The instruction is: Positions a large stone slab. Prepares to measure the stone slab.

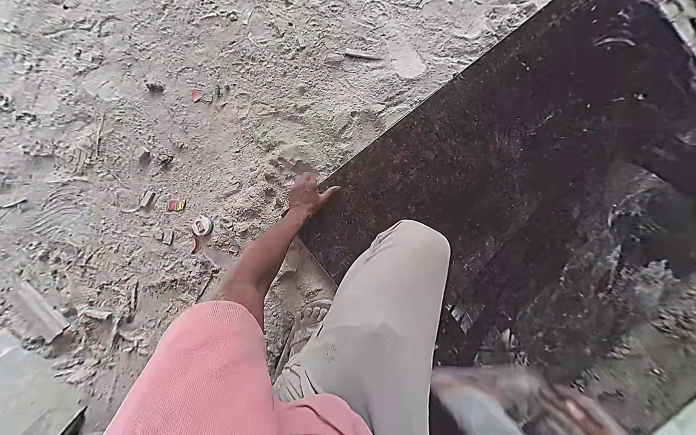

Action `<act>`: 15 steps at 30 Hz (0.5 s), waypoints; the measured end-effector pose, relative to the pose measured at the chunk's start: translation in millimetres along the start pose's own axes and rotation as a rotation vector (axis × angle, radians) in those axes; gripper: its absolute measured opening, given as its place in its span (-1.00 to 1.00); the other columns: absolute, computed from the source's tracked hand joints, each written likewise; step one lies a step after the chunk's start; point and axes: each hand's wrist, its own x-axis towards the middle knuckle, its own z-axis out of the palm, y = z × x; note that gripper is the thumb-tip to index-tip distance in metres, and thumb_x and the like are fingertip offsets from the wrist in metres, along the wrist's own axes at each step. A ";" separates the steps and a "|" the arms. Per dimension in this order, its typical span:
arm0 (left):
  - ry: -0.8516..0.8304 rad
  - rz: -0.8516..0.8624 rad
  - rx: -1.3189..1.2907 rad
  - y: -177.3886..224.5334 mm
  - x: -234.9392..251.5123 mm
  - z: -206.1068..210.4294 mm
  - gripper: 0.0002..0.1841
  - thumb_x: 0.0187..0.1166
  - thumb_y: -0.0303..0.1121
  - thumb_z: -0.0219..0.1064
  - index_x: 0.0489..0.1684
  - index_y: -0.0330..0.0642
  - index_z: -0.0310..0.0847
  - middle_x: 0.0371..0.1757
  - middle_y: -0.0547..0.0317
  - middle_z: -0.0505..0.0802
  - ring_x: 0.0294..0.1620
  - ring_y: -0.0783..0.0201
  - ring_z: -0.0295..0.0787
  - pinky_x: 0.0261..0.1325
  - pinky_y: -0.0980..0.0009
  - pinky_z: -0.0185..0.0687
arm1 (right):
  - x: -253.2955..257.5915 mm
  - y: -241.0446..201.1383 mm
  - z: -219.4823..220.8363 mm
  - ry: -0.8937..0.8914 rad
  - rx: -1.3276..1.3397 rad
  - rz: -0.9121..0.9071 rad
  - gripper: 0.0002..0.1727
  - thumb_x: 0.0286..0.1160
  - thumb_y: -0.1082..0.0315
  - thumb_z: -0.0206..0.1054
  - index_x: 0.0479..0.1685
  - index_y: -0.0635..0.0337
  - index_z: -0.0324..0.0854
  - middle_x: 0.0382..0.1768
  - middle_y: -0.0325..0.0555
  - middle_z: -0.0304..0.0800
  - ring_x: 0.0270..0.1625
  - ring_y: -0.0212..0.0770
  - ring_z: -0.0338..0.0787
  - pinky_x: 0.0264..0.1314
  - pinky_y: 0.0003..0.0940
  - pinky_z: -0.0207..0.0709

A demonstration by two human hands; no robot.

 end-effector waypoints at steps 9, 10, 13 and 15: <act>0.011 -0.035 0.095 3.2 3.9 -4.4 -0.10 0.43 0.59 0.02 -0.34 -0.20 0.81 -0.13 -0.05 0.90 0.14 -0.07 0.80 0.39 -0.08 0.57 | 137.2 -169.3 66.4 -0.136 -0.253 -0.541 -0.28 0.34 -0.10 0.46 0.42 0.17 0.52 0.25 0.01 0.79 0.27 -0.04 0.82 0.28 -0.11 0.75; -0.015 -0.056 0.101 3.8 2.8 -4.1 -0.09 0.45 0.59 -0.01 -0.32 -0.21 0.82 -0.12 -0.07 0.91 0.13 -0.08 0.82 0.35 -0.10 0.60 | 146.5 -179.3 78.3 -0.174 -0.270 -0.540 -0.28 0.34 -0.09 0.46 0.43 0.18 0.51 0.25 0.01 0.79 0.26 -0.05 0.82 0.28 -0.12 0.75; -0.105 -0.169 0.088 11.6 6.4 -10.4 -0.07 0.43 0.62 -0.05 -0.33 -0.19 0.80 -0.15 -0.10 0.90 0.05 -0.11 0.85 0.16 -0.20 0.66 | 166.5 -199.4 106.3 -0.263 -0.202 -0.502 -0.37 0.39 0.02 0.43 0.40 0.19 0.53 0.19 -0.01 0.82 0.19 -0.09 0.85 0.25 -0.18 0.76; -0.166 -0.265 0.025 18.2 9.6 -15.3 -0.03 0.34 0.67 0.00 -0.26 -0.21 0.80 -0.13 -0.18 0.88 0.06 -0.18 0.85 0.10 -0.28 0.66 | 176.0 -204.4 120.0 -0.329 -0.092 -0.441 -0.43 0.44 0.09 0.39 0.39 0.20 0.52 0.19 0.02 0.81 0.20 -0.06 0.85 0.26 -0.18 0.76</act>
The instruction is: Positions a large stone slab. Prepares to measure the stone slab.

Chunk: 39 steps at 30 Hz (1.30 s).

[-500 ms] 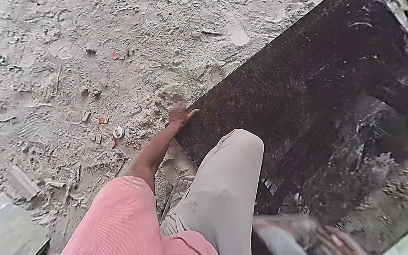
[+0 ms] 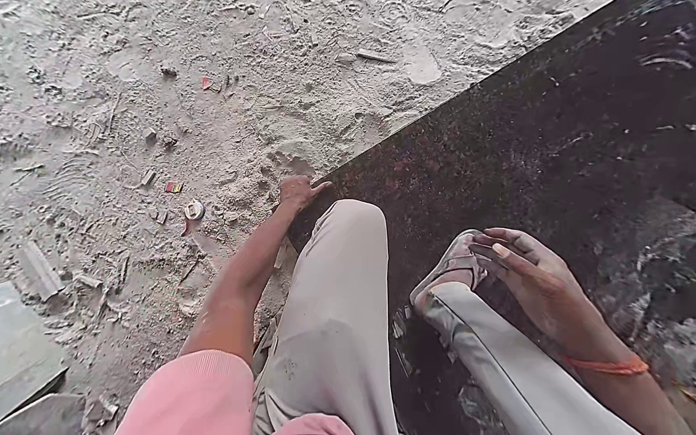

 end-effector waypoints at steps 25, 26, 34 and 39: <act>0.361 0.148 0.009 44.1 9.6 36.0 -0.08 0.42 0.49 0.21 0.24 -0.34 0.64 0.22 -0.24 0.76 0.36 -0.19 0.66 0.42 -0.10 0.57 | -8.6 41.1 -51.7 0.160 0.248 0.072 -0.56 0.56 0.19 0.29 0.36 0.17 0.51 0.17 -0.04 0.80 0.12 -0.13 0.87 0.16 -0.22 0.81; 0.343 0.133 0.023 45.8 12.4 35.3 -0.09 0.41 0.52 0.18 0.19 -0.31 0.68 0.17 -0.20 0.78 0.31 -0.17 0.69 0.38 -0.11 0.59 | -7.2 40.8 -52.5 0.148 0.252 0.066 -0.56 0.56 0.17 0.30 0.35 0.16 0.51 0.16 -0.04 0.80 0.12 -0.14 0.87 0.17 -0.22 0.80; 0.168 0.051 0.049 62.7 21.8 17.6 -0.11 0.42 0.55 0.10 -0.08 -0.27 0.77 0.03 -0.15 0.86 0.22 -0.14 0.77 0.31 -0.14 0.63 | -15.5 37.2 -56.7 0.141 0.260 0.023 -0.53 0.50 0.12 0.37 0.31 0.17 0.54 0.14 -0.04 0.82 0.09 -0.15 0.88 0.12 -0.24 0.82; 0.049 -0.025 -0.021 73.0 25.4 9.9 -0.08 0.44 0.59 -0.01 -0.23 -0.24 0.79 -0.12 -0.20 0.88 0.07 -0.18 0.84 0.12 -0.25 0.68 | -22.6 39.4 -58.7 0.137 0.301 -0.029 -0.56 0.48 0.15 0.37 0.27 0.17 0.56 0.11 -0.04 0.81 0.06 -0.15 0.88 0.13 -0.24 0.81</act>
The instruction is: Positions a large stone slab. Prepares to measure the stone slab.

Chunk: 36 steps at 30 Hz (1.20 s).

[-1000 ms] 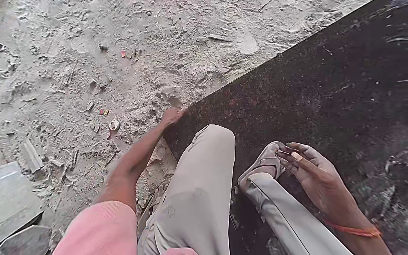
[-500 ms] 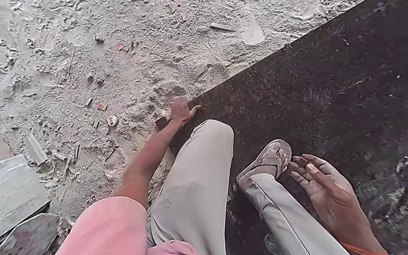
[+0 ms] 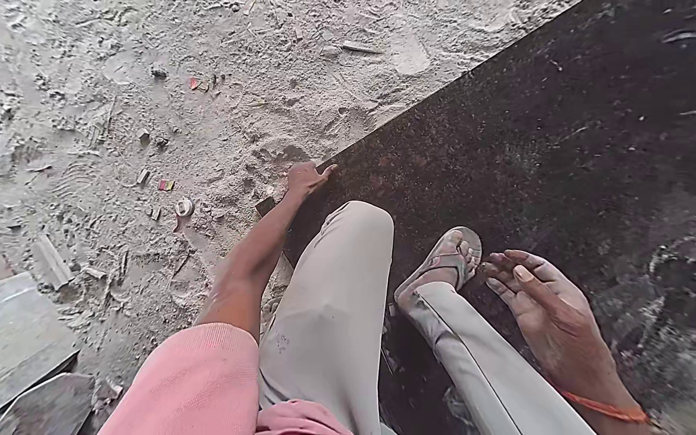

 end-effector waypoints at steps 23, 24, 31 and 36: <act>0.243 0.182 -0.065 -11.1 -4.8 27.2 -0.24 0.58 0.38 0.11 0.01 -0.29 0.72 0.05 -0.14 0.84 0.16 -0.09 0.80 0.21 -0.06 0.70 | -9.6 15.8 3.2 0.044 -0.118 0.040 -0.57 0.52 0.13 0.33 0.27 0.15 0.57 0.14 -0.07 0.82 0.11 -0.17 0.86 0.15 -0.25 0.79; 0.229 0.163 -0.065 -10.2 -5.6 27.1 -0.23 0.58 0.40 0.10 -0.03 -0.27 0.73 0.02 -0.12 0.84 0.14 -0.09 0.81 0.19 -0.07 0.71 | -10.1 15.2 2.5 0.042 -0.117 0.043 -0.57 0.53 0.12 0.34 0.28 0.14 0.57 0.14 -0.07 0.82 0.11 -0.17 0.86 0.15 -0.26 0.79; 0.154 0.062 -0.116 1.3 7.1 17.7 -0.18 0.57 0.48 -0.01 -0.20 -0.21 0.79 -0.05 -0.11 0.88 0.07 -0.11 0.85 0.09 -0.19 0.70 | -6.7 11.2 6.2 0.020 -0.118 0.036 -0.62 0.58 0.18 0.28 0.29 0.13 0.57 0.13 -0.10 0.83 0.11 -0.17 0.87 0.14 -0.25 0.81; 0.188 0.091 -0.173 -3.8 -7.9 16.2 -0.28 0.66 0.33 0.03 -0.16 -0.25 0.74 -0.05 -0.16 0.85 0.09 -0.14 0.83 0.12 -0.17 0.71 | -1.5 -0.5 15.9 0.009 -0.115 0.028 -0.65 0.60 0.22 0.23 0.29 0.13 0.55 0.09 -0.13 0.84 0.07 -0.21 0.88 0.14 -0.26 0.81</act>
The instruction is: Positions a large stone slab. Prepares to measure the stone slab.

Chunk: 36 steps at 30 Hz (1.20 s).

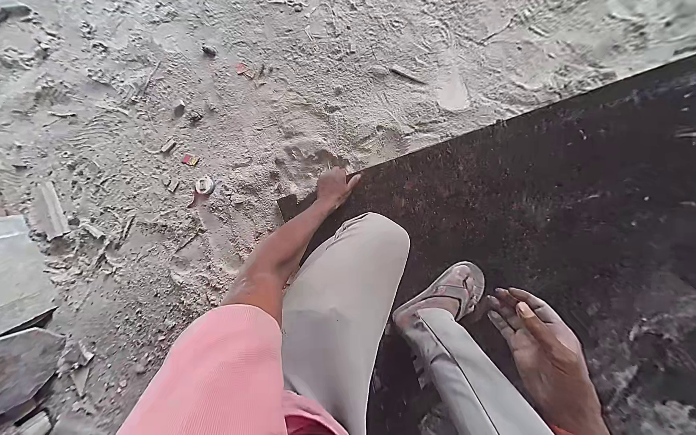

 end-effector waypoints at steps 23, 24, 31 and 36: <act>0.043 -0.131 0.117 -86.3 -52.9 -22.1 -0.16 0.61 0.44 -0.03 -0.20 -0.29 0.76 -0.04 -0.20 0.83 0.14 -0.18 0.78 0.18 -0.16 0.67 | -5.9 13.7 3.3 -0.003 -0.024 0.022 -0.64 0.61 0.18 0.22 0.29 0.10 0.53 0.14 -0.17 0.82 0.12 -0.24 0.86 0.16 -0.29 0.79; 0.018 -0.146 0.103 -85.4 -53.8 -24.0 -0.15 0.61 0.45 -0.06 -0.17 -0.28 0.78 -0.01 -0.21 0.85 0.17 -0.19 0.78 0.20 -0.19 0.66 | -7.3 13.2 5.2 -0.005 -0.023 0.022 -0.63 0.60 0.16 0.23 0.28 0.10 0.54 0.13 -0.17 0.83 0.10 -0.24 0.86 0.15 -0.30 0.79; -0.008 -0.092 0.056 -89.0 -57.7 -28.8 -0.21 0.64 0.40 -0.02 -0.16 -0.26 0.76 -0.05 -0.23 0.84 0.11 -0.22 0.80 0.16 -0.23 0.68 | 0.3 8.3 8.9 -0.030 0.028 0.015 -0.61 0.56 0.13 0.28 0.27 0.11 0.56 0.10 -0.13 0.85 0.09 -0.21 0.88 0.18 -0.26 0.80; 0.233 -0.007 0.145 -113.3 -70.2 -34.9 -0.21 0.59 0.36 0.12 0.36 -0.24 0.62 0.52 -0.25 0.62 0.63 -0.22 0.44 0.67 -0.20 0.25 | -1.9 13.6 2.4 -0.014 -0.033 0.028 -0.58 0.59 0.11 0.28 0.33 0.09 0.52 0.14 -0.17 0.82 0.11 -0.24 0.86 0.18 -0.29 0.79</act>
